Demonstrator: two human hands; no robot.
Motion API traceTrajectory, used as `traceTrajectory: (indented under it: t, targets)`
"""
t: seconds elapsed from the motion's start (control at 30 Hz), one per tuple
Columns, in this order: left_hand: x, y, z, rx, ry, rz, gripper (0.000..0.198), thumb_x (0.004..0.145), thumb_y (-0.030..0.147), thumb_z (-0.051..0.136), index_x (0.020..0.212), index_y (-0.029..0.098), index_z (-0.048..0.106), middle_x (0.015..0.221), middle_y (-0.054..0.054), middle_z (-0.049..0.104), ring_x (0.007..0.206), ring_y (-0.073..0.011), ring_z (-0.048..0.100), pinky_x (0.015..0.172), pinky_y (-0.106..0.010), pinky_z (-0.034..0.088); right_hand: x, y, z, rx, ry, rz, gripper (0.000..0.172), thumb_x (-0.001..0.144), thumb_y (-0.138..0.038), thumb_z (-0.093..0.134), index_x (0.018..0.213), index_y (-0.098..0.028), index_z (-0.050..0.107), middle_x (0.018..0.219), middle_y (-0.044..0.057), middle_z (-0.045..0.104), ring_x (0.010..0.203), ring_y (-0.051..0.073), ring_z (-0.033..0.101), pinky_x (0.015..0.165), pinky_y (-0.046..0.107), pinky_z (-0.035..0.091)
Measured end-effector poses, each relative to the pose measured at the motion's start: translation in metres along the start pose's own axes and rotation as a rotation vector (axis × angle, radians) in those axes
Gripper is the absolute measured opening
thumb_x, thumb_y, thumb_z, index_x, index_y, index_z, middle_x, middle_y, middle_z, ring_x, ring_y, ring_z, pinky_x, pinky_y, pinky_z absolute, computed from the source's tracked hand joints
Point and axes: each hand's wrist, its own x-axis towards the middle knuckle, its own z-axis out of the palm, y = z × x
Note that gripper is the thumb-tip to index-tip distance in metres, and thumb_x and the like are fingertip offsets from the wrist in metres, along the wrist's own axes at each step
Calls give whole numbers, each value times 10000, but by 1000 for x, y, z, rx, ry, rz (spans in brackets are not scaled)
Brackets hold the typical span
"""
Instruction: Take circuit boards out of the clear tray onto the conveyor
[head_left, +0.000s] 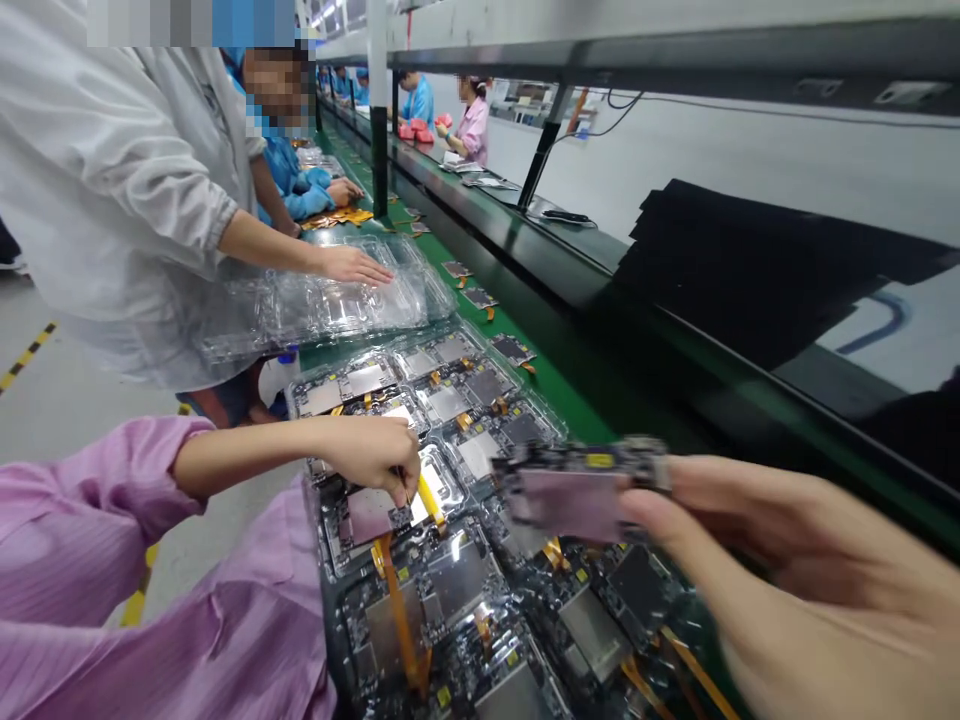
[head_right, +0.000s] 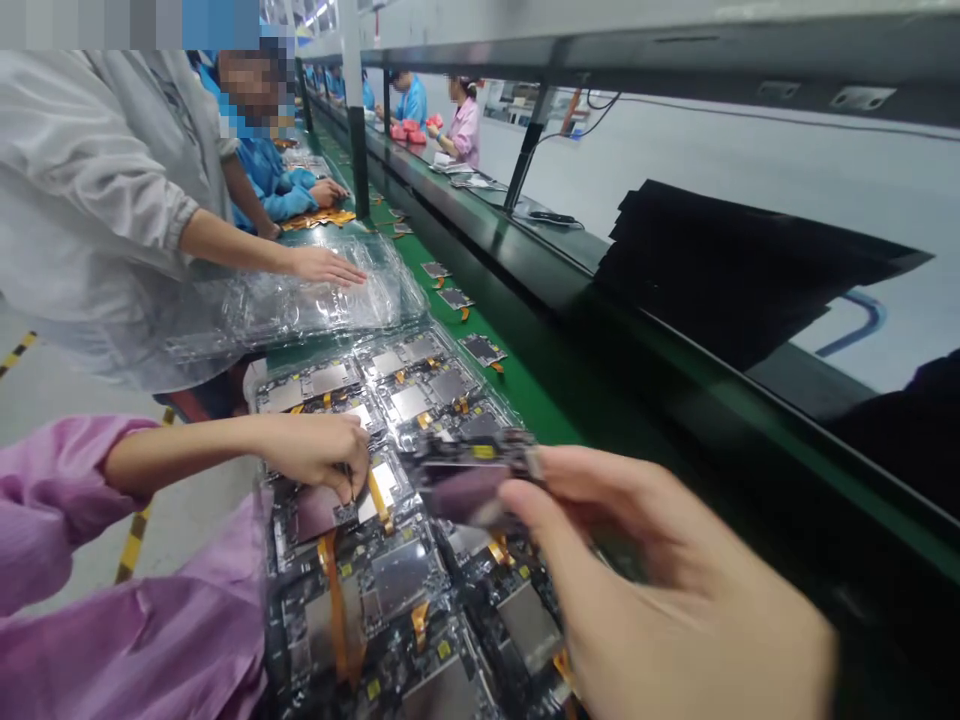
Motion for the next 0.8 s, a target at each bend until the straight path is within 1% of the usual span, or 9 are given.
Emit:
traceTrajectory:
  t: [0.07, 0.13, 0.23, 0.33, 0.5, 0.6, 0.67, 0.73, 0.8]
  targets:
    - [-1, 1, 4, 6, 27, -20, 83, 892, 267, 704, 840, 248, 766, 829, -2, 752, 758, -162, 644, 803, -298, 419, 4, -4, 16, 36, -131, 18, 266, 724, -474, 864, 866, -274, 761, 832, 56, 710, 673, 250, 665, 567, 338, 579]
    - [-3, 1, 8, 6, 60, -39, 72, 867, 267, 730, 822, 237, 777, 780, -14, 736, 700, -163, 622, 737, -297, 420, 8, -1, 30, 103, -273, 48, 259, 727, -461, 844, 840, -244, 759, 787, 59, 702, 655, 244, 660, 585, 338, 588]
    - [-6, 1, 14, 34, 122, -63, 57, 788, 269, 808, 752, 237, 779, 710, -14, 704, 637, -164, 588, 714, -317, 406, 12, 7, 45, 159, -365, 83, 280, 714, -434, 841, 865, -218, 749, 796, 64, 702, 671, 241, 661, 612, 335, 583]
    - [-11, 5, 19, 99, 181, -70, 84, 750, 285, 842, 726, 247, 771, 705, -12, 698, 697, -181, 607, 749, -342, 383, 14, 15, 59, 176, -454, 150, 290, 715, -421, 821, 885, -202, 736, 772, 59, 695, 675, 237, 661, 615, 326, 560]
    - [-31, 10, 19, 127, 255, -40, 50, 875, 303, 725, 874, 260, 751, 948, 11, 751, 979, -196, 634, 901, -351, 364, 14, 34, 84, 163, -604, 281, 300, 686, -381, 769, 909, -187, 722, 733, 44, 688, 663, 219, 644, 629, 321, 520]
    - [-45, 8, 16, 30, 308, -93, 127, 952, 297, 616, 930, 244, 730, 959, 14, 745, 930, -160, 638, 904, -321, 399, 12, 45, 100, 154, -684, 328, 301, 681, -358, 747, 928, -189, 715, 724, 30, 688, 647, 202, 627, 627, 310, 493]
    - [-51, 5, 16, -29, 425, -183, 177, 979, 298, 555, 940, 213, 706, 928, -7, 728, 876, -149, 638, 853, -296, 442, 11, 47, 104, 160, -731, 340, 291, 680, -349, 751, 921, -191, 716, 709, 25, 684, 641, 196, 621, 621, 302, 482]
    - [-53, 3, 19, -28, 539, -230, 202, 997, 275, 495, 1027, 194, 677, 1016, -43, 715, 936, -162, 642, 867, -303, 469, 13, 44, 99, 194, -756, 348, 297, 682, -365, 772, 916, -190, 721, 703, 27, 683, 644, 200, 627, 619, 301, 490]
    - [-50, 3, 25, 18, 545, -176, 256, 1004, 231, 455, 1183, 205, 636, 1189, -72, 685, 1086, -183, 622, 962, -346, 460, 18, 38, 85, 242, -741, 350, 335, 677, -402, 810, 921, -188, 727, 728, 42, 693, 662, 213, 643, 624, 307, 513]
